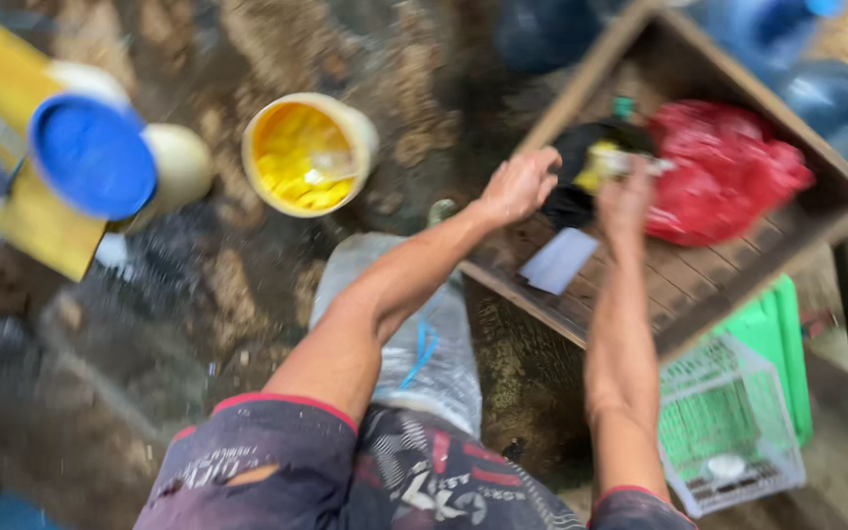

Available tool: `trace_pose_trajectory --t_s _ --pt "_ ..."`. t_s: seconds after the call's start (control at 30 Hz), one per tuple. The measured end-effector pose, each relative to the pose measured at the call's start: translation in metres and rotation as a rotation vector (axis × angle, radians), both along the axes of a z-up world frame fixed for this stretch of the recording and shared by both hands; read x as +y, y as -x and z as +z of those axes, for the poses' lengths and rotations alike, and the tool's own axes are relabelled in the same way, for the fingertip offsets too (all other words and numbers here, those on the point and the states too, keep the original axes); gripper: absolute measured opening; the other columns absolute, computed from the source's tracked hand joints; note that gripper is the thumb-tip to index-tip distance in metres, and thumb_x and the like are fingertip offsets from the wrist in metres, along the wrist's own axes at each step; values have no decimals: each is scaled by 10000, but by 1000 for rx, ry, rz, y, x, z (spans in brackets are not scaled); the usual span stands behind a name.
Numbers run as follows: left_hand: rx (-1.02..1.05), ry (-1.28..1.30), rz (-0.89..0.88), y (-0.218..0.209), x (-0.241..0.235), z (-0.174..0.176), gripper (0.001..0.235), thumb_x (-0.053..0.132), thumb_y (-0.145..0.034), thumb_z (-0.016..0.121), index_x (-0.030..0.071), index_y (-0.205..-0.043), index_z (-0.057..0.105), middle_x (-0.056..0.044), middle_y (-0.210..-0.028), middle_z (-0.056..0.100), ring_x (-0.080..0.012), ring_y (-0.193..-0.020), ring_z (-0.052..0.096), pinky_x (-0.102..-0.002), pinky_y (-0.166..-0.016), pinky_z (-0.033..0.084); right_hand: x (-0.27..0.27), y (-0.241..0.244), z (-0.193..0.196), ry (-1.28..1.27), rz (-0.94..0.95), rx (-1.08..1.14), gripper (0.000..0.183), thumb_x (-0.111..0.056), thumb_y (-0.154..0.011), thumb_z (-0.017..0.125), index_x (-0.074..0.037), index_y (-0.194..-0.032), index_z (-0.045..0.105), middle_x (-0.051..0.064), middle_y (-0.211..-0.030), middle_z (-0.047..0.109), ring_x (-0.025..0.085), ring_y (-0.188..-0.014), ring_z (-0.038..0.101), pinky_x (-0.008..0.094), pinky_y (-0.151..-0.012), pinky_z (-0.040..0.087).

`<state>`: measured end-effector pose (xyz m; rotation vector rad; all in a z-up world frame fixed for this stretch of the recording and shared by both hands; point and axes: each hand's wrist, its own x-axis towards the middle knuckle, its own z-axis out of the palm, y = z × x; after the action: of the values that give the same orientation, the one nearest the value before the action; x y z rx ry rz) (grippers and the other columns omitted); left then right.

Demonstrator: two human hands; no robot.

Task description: The person scoops yellow fruit chunks from a white bucket into clear plastic bags, ties each bag, and places them into a wooden crate. The person then walks to a different area and places a banknote into a black plastic bag hanging on a wall.

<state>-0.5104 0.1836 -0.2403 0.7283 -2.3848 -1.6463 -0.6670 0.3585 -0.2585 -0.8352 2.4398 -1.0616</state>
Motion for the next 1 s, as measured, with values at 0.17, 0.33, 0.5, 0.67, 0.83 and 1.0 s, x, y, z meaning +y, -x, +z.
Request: trace_pose_trajectory --t_s 0.17,0.33,0.5,0.67,0.83,1.0 --pt "-509 -120 239 -226 0 -80 347 272 -862 687 90 -1156 666 -208 -1113 705 -419 -1090 653 -525 -919 520 -15 -45 45 49 -101 668 469 7 -894 631 63 -1359 600 245 -1349 627 410 -1247 572 499 -1075 454" --pt "-1083 -345 728 -461 10 -128 363 326 -846 730 218 -1191 697 -129 -1220 704 -362 -1153 655 -472 -982 517 -103 -171 16 -26 164 47 188 -72 -950 641 -52 -1121 716 108 -1133 710 279 -1079 653 404 -1007 532" --pt "-963 -411 1022 -567 5 -155 318 341 -902 736 150 -1156 742 -130 -1123 767 -298 -1081 701 -407 -975 533 -206 -311 -93 7 789 30 147 -70 -905 720 -76 -1052 722 135 -1012 725 374 -931 656 464 -826 532" --pt "-416 -714 1364 -579 8 -183 295 234 -945 666 46 -1172 668 -50 -971 722 -133 -855 678 -291 -731 547 -299 -376 -222 -51 874 36 236 -13 -877 652 -34 -1112 669 207 -1009 670 468 -937 612 555 -811 489" --pt "-193 -814 1403 -544 51 -214 297 221 -1006 595 18 -1211 666 -49 -937 720 -110 -826 645 -264 -705 522 -372 -373 -346 -36 812 226 463 19 -860 560 -28 -1315 637 258 -1211 652 486 -1066 623 540 -852 515" --pt "-344 -1080 1398 -509 69 -228 344 185 -953 647 24 -1257 652 -49 -1010 737 -98 -893 688 -275 -745 552 -403 -350 -385 -472 823 150 382 -82 -835 631 -66 -1210 704 267 -903 698 466 -860 672 558 -771 523"
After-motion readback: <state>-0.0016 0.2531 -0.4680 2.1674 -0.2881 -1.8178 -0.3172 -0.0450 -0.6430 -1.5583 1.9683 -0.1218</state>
